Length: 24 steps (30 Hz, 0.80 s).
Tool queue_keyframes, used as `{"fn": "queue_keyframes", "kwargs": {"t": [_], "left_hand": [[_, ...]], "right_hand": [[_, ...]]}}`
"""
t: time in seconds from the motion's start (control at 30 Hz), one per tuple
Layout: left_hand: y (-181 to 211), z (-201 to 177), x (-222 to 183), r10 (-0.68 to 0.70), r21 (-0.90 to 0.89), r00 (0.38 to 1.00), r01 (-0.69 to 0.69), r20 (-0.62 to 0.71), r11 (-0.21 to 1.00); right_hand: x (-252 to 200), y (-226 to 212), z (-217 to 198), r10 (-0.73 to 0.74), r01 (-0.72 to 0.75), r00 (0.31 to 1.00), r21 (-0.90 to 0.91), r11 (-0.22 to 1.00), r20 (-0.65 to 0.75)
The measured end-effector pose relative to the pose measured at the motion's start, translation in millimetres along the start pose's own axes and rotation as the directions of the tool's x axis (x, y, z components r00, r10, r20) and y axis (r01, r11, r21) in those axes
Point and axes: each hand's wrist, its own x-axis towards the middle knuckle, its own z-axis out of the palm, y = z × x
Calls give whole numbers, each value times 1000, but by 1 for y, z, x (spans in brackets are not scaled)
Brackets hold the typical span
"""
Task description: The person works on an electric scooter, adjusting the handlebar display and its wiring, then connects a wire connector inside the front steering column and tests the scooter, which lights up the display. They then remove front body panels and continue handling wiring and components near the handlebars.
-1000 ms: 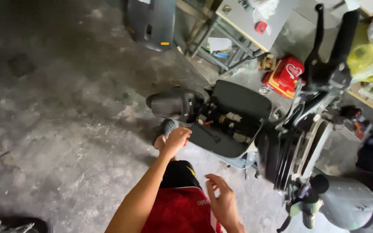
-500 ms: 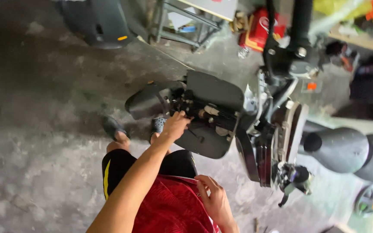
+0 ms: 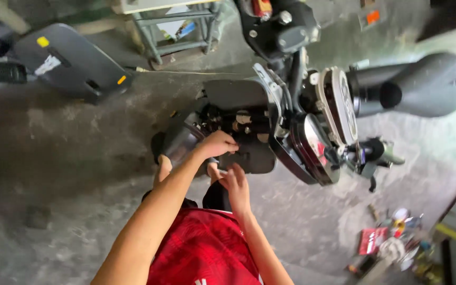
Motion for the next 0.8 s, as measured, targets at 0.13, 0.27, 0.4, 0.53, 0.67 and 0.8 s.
{"fn": "queue_keyframes", "kwargs": {"t": [0.13, 0.27, 0.4, 0.53, 0.67, 0.8], "left_hand": [[8, -9, -6, -43, -22, 997, 44, 68, 999], [10, -8, -10, -221, -219, 970, 239, 102, 946], [17, -16, -12, -145, -131, 987, 153, 72, 979], [27, -22, -12, -211, -109, 970, 224, 120, 968], [15, -26, -12, -155, 33, 981, 152, 120, 988], [18, -31, -13, -176, 92, 970, 162, 168, 982]], "right_hand": [[18, 6, 30, -18, 34, 995, 163, 986, -99], [33, 23, 45, -68, 136, 970, 293, 946, -232], [34, 20, 62, -81, 187, 927, 264, 946, -365], [38, 26, 68, -98, 243, 885, 272, 931, -456], [36, 32, 71, -110, 234, 861, 197, 952, -496], [20, 19, 81, -153, 227, 831, 74, 971, -535]]}}
